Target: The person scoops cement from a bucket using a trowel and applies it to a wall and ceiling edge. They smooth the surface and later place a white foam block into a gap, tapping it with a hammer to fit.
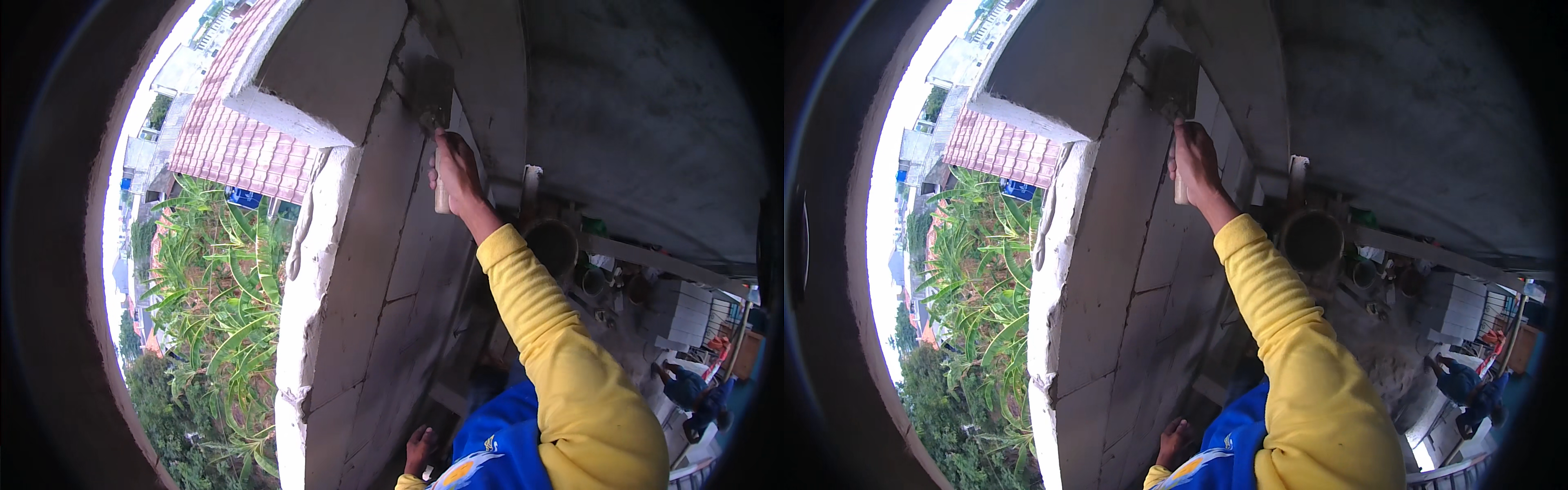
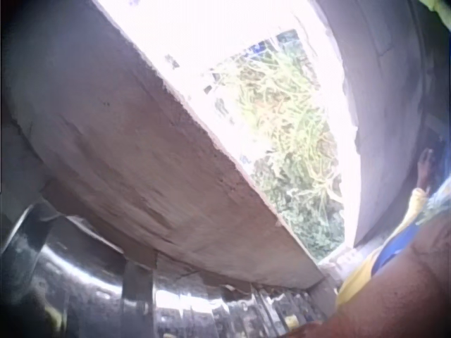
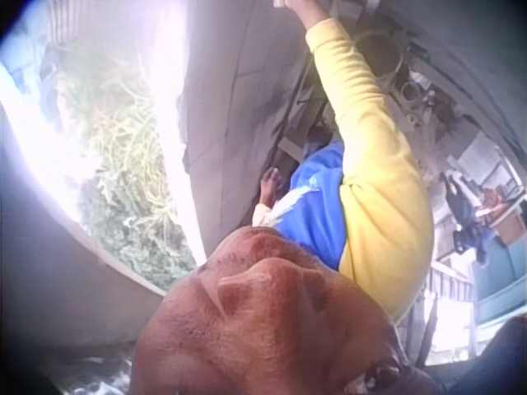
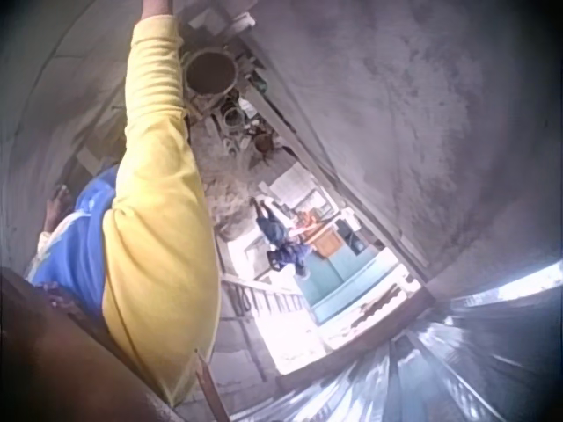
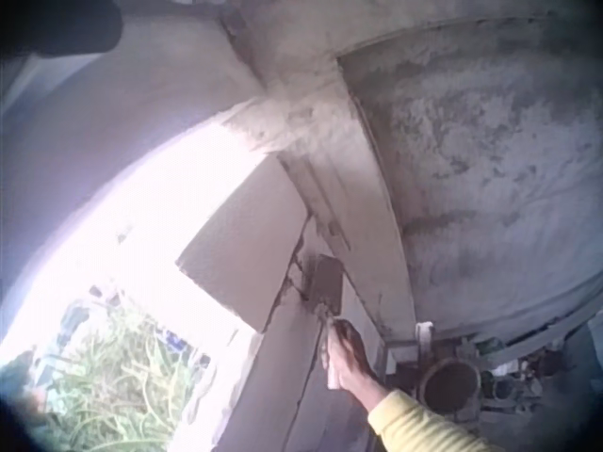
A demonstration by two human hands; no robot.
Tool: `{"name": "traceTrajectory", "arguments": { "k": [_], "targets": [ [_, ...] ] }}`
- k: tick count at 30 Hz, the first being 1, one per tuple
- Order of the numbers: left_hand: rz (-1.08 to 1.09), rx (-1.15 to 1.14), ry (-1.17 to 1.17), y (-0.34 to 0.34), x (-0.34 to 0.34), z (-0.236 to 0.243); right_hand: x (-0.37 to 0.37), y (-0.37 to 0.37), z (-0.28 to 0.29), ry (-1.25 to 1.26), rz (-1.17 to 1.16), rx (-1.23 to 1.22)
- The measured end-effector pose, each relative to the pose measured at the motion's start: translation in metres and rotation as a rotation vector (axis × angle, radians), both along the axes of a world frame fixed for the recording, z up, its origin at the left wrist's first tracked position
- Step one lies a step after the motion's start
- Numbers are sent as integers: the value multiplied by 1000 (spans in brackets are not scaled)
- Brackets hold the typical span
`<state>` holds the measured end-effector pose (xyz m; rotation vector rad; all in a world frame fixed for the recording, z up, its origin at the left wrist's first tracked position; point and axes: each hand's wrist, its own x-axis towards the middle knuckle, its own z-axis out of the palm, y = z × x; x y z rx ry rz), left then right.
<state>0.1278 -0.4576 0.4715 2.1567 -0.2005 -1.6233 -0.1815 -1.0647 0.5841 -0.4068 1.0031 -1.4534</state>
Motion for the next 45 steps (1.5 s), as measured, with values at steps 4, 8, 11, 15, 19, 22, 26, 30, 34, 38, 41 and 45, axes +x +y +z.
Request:
{"name": "traceTrajectory", "arguments": {
  "k": [4, 8, 11, 15, 19, 22, 26, 30, 34, 38, 41, 45],
  "targets": [
    [31, -20, -22, -6, 7, -6, -44, -81, -15, 255, -25, -50],
    [68, 52, -62, -15, -11, 25, -55, -93, -12, 375, 73, -104],
    [48, 30, -32, -24, -14, 22, -53, -89, -29, 619, -57, -276],
    [52, -12, 18, -13, -9, 5, -15, -36, -37, 735, 58, -204],
    [22, 7, 24, -5, 1, -15, 22, 51, -52, 710, 181, -360],
    [-67, 32, -87, -43, -18, 8, 28, 70, -60, 442, 218, -147],
    [-180, 23, -164, -37, -3, -4, 34, 70, -27, 366, 210, -95],
    [-225, 2, -179, -23, 3, 2, 55, 160, -35, 721, 265, -386],
    [-168, -37, -148, 21, 27, -2, 43, 244, 12, 885, 327, -428],
    [-131, 25, -140, 64, 59, -15, 21, 257, 69, 1419, 174, -614],
    [-99, 16, -158, 102, 78, -34, 18, 252, 116, 1637, 240, -848],
    [-38, -36, -185, 134, 87, -53, 37, 260, 161, 1763, 395, -1104]
  ]
}}
